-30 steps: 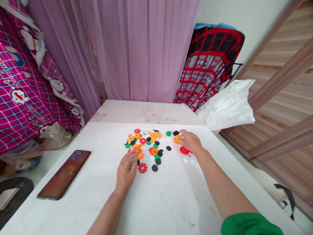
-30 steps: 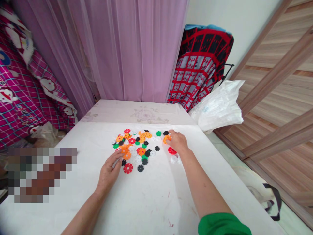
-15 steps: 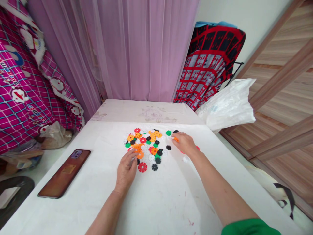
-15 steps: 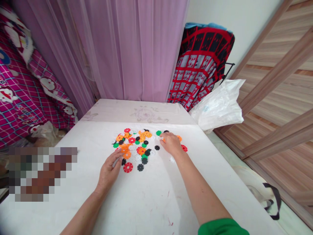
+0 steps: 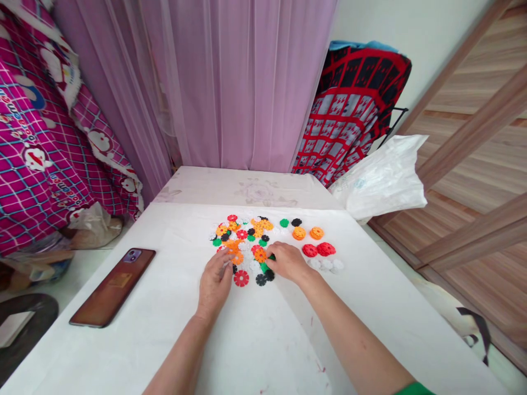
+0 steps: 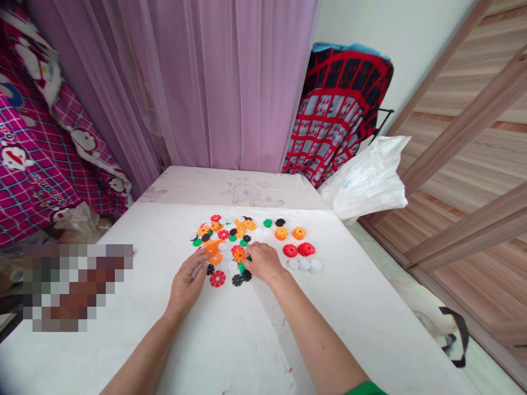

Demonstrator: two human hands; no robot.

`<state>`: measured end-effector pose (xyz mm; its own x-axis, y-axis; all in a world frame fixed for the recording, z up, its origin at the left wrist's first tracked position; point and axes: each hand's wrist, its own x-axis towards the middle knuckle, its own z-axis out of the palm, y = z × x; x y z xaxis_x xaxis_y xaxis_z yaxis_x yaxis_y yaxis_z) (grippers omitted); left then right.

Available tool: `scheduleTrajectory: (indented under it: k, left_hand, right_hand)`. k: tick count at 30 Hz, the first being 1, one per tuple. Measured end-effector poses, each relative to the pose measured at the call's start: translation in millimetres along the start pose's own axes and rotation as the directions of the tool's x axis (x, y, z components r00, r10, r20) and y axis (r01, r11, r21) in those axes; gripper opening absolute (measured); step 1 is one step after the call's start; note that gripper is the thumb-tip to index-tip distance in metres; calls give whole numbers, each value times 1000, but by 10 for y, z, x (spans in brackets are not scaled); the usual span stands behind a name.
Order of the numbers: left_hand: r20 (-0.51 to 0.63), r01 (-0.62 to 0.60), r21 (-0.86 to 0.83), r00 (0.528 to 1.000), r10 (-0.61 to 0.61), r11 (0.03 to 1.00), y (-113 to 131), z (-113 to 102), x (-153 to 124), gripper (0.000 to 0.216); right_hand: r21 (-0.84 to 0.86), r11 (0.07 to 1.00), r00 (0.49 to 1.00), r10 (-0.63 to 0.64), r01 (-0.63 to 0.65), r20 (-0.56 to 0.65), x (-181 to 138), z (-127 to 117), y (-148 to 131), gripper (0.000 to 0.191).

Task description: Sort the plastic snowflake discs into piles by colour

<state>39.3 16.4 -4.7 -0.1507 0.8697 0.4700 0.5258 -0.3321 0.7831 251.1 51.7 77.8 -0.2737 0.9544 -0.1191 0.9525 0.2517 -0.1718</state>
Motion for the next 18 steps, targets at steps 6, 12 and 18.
scheduleTrajectory:
  k: [6, 12, 18]
  left_hand:
    - [3, 17, -10, 1000, -17, 1000, 3, -3, -7, 25]
    - [11, 32, -11, 999, -32, 999, 2, -6, -7, 25]
    - [14, 37, -18, 999, -37, 999, -7, -15, -8, 25]
  right_hand:
    - [-35, 999, 1000, 19, -19, -7, 76, -5, -77, 31]
    - [-83, 996, 999, -14, 18, 44, 166, 35, -188, 37]
    - [-185, 982, 993, -23, 43, 112, 135, -80, -335, 28]
